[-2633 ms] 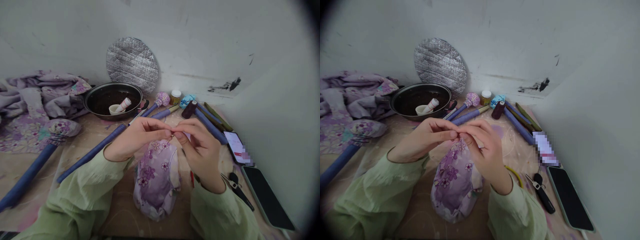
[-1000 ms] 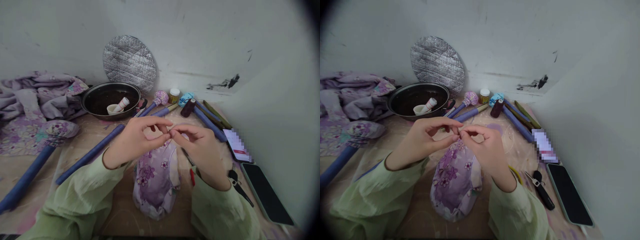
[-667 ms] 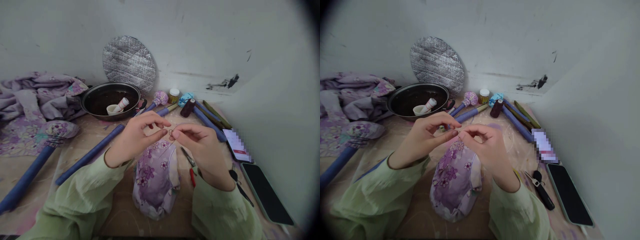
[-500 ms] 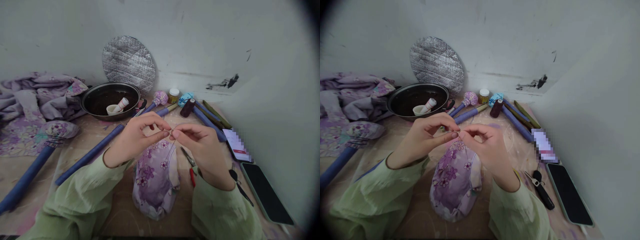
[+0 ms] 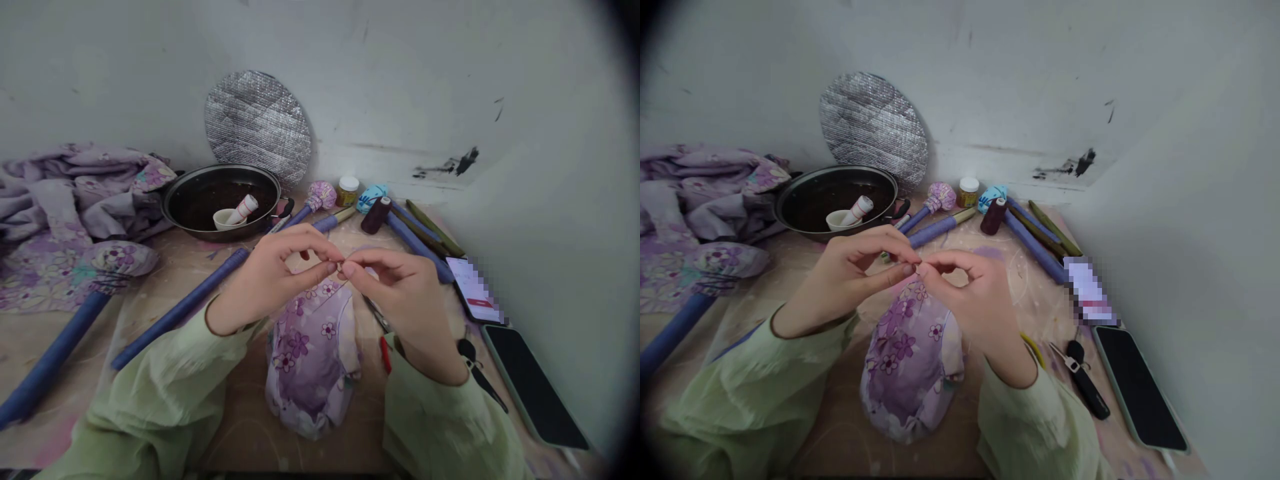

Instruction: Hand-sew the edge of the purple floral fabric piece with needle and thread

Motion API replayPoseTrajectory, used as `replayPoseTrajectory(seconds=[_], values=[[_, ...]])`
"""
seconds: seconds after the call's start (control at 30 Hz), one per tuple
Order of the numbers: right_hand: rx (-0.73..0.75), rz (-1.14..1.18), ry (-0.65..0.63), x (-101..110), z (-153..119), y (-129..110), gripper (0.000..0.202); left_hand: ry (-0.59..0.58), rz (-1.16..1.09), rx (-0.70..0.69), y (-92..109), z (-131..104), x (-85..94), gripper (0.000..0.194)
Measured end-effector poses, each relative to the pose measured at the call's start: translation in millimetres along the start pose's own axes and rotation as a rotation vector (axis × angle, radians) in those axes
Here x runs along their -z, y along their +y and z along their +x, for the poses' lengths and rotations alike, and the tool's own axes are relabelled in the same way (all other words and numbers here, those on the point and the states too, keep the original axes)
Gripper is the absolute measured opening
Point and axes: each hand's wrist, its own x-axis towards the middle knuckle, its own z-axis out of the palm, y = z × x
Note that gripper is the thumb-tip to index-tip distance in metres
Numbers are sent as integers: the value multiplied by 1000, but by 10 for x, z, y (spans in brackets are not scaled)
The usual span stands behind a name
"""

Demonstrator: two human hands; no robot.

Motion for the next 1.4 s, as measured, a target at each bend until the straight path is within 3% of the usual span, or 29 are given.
replayPoseTrajectory(seconds=[0.63, 1.1, 1.27, 1.4], values=[[58, -82, 39, -20, -21, -26, 8, 80, 107, -9, 36, -6, -30, 3], [-4, 30, -59, 24, 18, 11, 8, 122, 182, 52, 59, -1, 5, 6], [-4, -32, -166, 52, 14, -28, 11, 146, 207, 56, 62, 9, 51, 7], [5, -75, -167, 69, 4, -45, 9, 144, 206, 31, 51, 9, 67, 7]])
